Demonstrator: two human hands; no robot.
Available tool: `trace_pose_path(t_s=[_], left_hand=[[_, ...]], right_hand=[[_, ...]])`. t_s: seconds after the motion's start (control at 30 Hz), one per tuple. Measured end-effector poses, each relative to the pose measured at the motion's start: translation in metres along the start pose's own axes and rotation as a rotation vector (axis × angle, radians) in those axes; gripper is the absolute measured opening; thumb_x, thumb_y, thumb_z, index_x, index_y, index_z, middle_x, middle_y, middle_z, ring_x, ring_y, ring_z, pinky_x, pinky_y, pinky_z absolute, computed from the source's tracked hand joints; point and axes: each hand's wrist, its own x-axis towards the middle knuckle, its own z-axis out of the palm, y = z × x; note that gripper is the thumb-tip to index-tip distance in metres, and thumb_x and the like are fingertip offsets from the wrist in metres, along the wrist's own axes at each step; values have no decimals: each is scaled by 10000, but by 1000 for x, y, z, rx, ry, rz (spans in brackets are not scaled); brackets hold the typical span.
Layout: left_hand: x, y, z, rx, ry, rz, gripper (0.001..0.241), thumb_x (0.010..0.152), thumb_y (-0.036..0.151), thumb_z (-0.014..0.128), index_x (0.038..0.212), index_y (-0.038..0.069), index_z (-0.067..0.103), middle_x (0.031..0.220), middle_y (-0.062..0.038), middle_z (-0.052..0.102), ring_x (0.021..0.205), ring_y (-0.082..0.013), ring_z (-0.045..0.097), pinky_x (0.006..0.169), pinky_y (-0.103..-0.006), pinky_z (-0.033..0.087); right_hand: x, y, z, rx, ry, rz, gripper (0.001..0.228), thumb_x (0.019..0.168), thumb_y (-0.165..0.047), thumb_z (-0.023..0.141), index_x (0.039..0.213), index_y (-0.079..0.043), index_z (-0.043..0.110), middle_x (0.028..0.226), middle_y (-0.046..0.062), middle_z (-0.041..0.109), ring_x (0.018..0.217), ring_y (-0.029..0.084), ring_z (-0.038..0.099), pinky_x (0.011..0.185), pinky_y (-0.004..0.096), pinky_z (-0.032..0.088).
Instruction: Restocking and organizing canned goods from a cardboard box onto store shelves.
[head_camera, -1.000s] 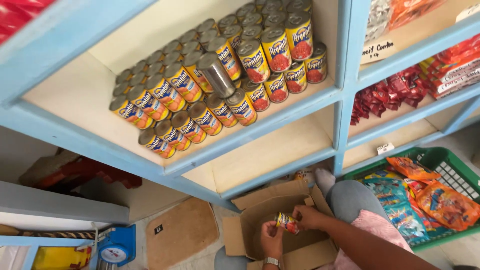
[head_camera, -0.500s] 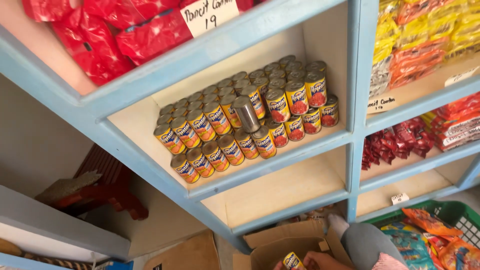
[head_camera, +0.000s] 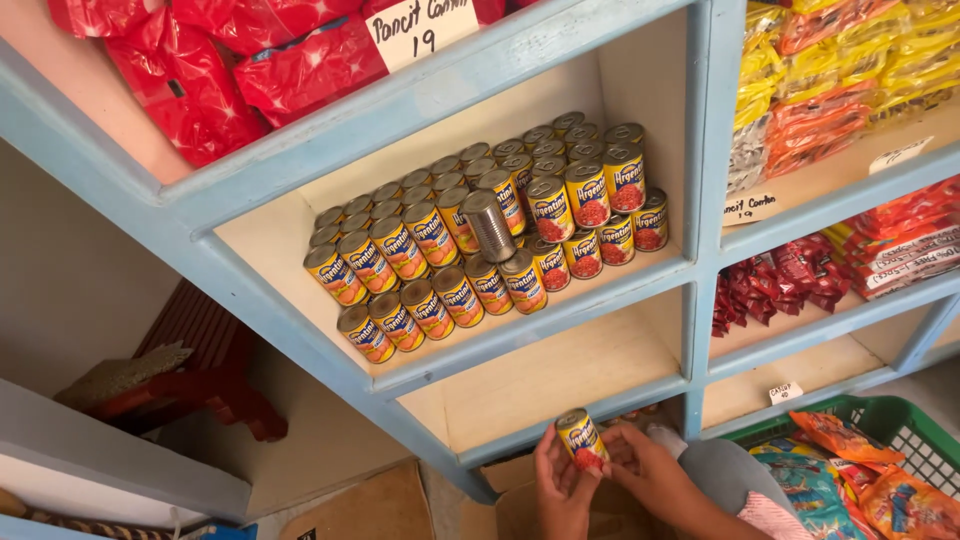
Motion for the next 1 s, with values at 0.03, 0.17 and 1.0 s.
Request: trace_pose_path(t_s=[0.03,0.17,1.0], left_hand=[[0,13,7,1,0,-2,872,759,-56,795,1503,107,370,1434,-140,598,1239,-234,634,1055,-383,501],[0,64,31,160,-100,165,848,808,-40,762,1546,77,360,1374,-166,607,1262,-230,616,1098,-385,489],[53,232,117,556,-206,510,849,822,65,786,1543,105,340,1287,-122,702,1117,-205,704,870,-341,589]], right_hand=[[0,-7,-2,1,1,2,314,862,-32,738,1156,-57,628,1025,70,757,947,153,732,827,311,607],[2,-41,-10,-128,105,-69,362,846,-30,737,1183,-51,608,1046,69,759,960,159,745,834,317,607],[31,-234,-39,-495,163,-397,572,854,-189,741,1360,-74,499,1200,127,703,1028,262,739,888,385,589]])
